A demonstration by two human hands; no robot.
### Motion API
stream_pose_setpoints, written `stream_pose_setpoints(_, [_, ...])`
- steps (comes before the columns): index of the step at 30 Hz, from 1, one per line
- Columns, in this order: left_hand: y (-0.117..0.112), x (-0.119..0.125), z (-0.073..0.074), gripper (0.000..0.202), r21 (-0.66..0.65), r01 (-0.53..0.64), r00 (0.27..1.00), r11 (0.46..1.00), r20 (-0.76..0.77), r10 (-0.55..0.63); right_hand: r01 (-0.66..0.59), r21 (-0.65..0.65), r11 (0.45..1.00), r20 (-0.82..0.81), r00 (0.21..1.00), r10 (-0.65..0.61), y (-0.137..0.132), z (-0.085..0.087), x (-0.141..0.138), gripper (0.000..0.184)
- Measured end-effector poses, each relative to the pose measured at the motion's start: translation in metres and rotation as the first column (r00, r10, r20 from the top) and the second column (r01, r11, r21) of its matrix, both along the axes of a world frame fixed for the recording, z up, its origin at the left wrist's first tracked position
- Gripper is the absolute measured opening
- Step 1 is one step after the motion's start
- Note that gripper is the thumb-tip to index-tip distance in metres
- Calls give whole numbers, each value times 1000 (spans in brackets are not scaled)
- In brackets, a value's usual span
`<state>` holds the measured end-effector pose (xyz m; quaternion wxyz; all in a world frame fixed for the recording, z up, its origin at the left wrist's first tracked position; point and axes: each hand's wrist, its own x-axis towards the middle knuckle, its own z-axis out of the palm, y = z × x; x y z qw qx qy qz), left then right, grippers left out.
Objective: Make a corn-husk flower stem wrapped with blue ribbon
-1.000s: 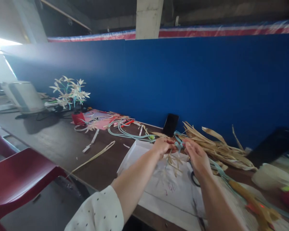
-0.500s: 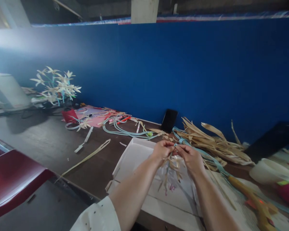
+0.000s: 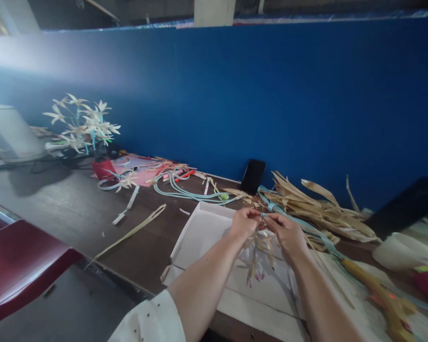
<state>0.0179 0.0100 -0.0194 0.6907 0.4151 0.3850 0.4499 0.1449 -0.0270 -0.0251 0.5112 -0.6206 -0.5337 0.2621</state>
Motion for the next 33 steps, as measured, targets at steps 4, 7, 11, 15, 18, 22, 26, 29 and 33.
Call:
stream_pose_setpoints(4, [3, -1, -9, 9, 119, -14, 999, 993, -47, 20, 26, 1, 1000, -39, 999, -26, -1, 0, 0, 40])
stream_pose_setpoints(7, [2, -2, -7, 7, 138, -13, 998, 990, -57, 21, 5, -6, 1000, -106, 994, -5, -3, 3, -3, 40])
stream_pose_setpoints(11, [-4, -4, 5, 7, 74, -26, 999, 997, -26, 28, 36, -10, 999, -73, 997, -37, -4, 9, -7, 40])
stream_pose_setpoints(15, [-7, -3, 8, 6, 78, -33, 998, 996, -42, 36, 102, -18, 995, 36, 994, -101, -2, 12, -9, 39])
stream_pose_setpoints(18, [-5, -2, 3, 5, 100, -3, 1000, 995, -25, 6, 124, 13, 992, 60, 990, -124, 0, 12, -9, 37])
stream_pose_setpoints(22, [-2, -5, 1, 9, 113, 79, 997, 990, 2, -79, 125, 12, 992, 30, 992, -126, -2, 14, -8, 35])
stream_pose_setpoints(26, [-4, -9, 7, 11, 31, 131, 988, 991, 82, -133, 44, -11, 999, -30, 999, -44, -6, 18, -5, 36])
stream_pose_setpoints(29, [-4, -9, 9, 12, 16, 127, 988, 992, 88, -128, -28, -22, 999, -96, 995, 26, -7, 17, -2, 36])
stream_pose_setpoints(33, [-1, -7, 4, 13, 95, 91, 996, 991, -26, -89, -39, -20, 999, -45, 998, 38, -6, 16, -1, 37])
